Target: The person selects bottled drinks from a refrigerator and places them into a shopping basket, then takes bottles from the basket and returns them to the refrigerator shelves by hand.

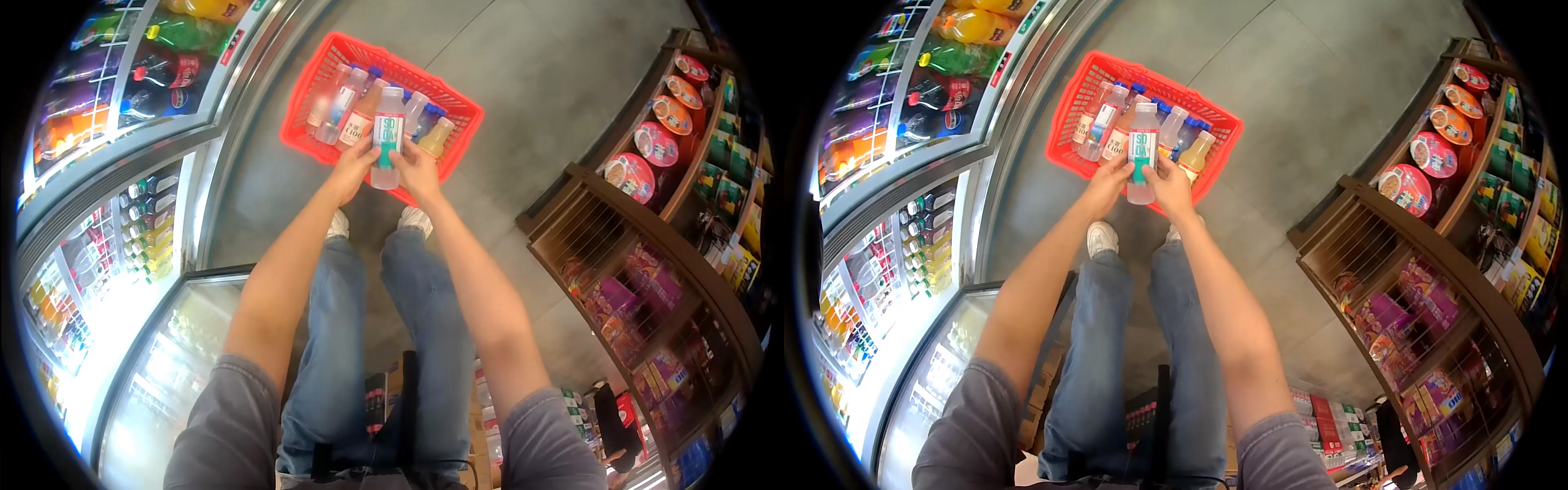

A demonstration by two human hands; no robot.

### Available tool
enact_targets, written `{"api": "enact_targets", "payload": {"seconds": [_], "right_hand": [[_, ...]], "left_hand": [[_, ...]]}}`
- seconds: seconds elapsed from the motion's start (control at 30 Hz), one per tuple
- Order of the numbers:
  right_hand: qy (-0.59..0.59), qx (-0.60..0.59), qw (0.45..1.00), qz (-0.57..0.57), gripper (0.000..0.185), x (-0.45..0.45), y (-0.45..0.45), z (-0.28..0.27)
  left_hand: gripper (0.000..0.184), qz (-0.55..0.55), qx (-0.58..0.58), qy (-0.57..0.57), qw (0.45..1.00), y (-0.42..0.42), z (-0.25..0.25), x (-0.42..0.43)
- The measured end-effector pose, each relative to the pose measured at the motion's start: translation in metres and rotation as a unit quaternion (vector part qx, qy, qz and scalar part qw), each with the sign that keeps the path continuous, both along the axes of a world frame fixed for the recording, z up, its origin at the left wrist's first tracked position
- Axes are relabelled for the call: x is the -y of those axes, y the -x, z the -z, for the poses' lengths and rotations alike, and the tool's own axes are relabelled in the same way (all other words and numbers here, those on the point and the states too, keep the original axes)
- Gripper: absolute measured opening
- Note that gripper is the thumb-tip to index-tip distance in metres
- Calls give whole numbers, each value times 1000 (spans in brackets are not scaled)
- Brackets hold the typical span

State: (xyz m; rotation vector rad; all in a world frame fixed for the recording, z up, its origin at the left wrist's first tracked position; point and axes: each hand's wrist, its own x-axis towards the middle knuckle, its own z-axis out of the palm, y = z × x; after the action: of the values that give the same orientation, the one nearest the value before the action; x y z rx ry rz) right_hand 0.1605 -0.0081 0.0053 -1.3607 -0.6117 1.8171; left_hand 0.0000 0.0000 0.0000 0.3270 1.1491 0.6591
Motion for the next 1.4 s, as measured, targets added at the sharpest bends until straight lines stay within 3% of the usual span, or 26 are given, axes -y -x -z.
{"api": "enact_targets", "payload": {"seconds": [0.07,0.1,0.33,0.4,0.43,0.47,0.5,0.7,0.83,0.9,1.0,1.13,1.2,1.23,1.3,1.4], "right_hand": [[15,2,1000,-4,49,-3,2,-3],[20,-3,1000,-2,49,-7,10,41],[15,5,999,53,40,-24,41,84],[-6,171,985,15,34,-32,46,78],[-4,170,985,17,34,-38,49,74],[11,256,966,-20,33,-43,51,68],[26,339,938,-58,33,-44,53,68],[46,460,886,-41,31,-42,59,71],[15,496,868,-6,30,-41,62,76],[16,483,874,-55,33,-41,60,70],[1,476,879,-29,39,-32,59,62],[-9,404,915,13,43,-16,57,21],[9,94,991,93,43,-11,57,-5],[-5,96,991,90,43,-19,56,-41],[12,-41,994,103,45,-28,58,-127],[-27,-65,995,75,50,-50,63,-243]], "left_hand": [[49,2,-21,-24,999,4,-6,-6],[49,4,-26,-19,999,11,35,-13],[45,67,-86,-14,994,33,81,-39],[49,77,-83,-11,994,42,100,-45],[54,87,-81,-10,993,48,111,-47],[54,88,-81,-9,993,52,120,-47],[54,98,-96,-13,990,53,122,-46],[46,126,-210,-86,966,40,105,-46],[37,131,-272,-117,946,39,108,-44],[37,126,-277,-113,946,37,108,-41],[38,115,-269,-116,949,38,97,-36],[44,78,-242,-105,961,36,35,-25],[43,35,-206,-118,971,32,-14,-24],[43,-4,-170,-129,977,30,-42,-27],[42,-37,-129,-131,982,35,-113,-34],[40,-110,-76,-147,980,46,-231,-48]]}}
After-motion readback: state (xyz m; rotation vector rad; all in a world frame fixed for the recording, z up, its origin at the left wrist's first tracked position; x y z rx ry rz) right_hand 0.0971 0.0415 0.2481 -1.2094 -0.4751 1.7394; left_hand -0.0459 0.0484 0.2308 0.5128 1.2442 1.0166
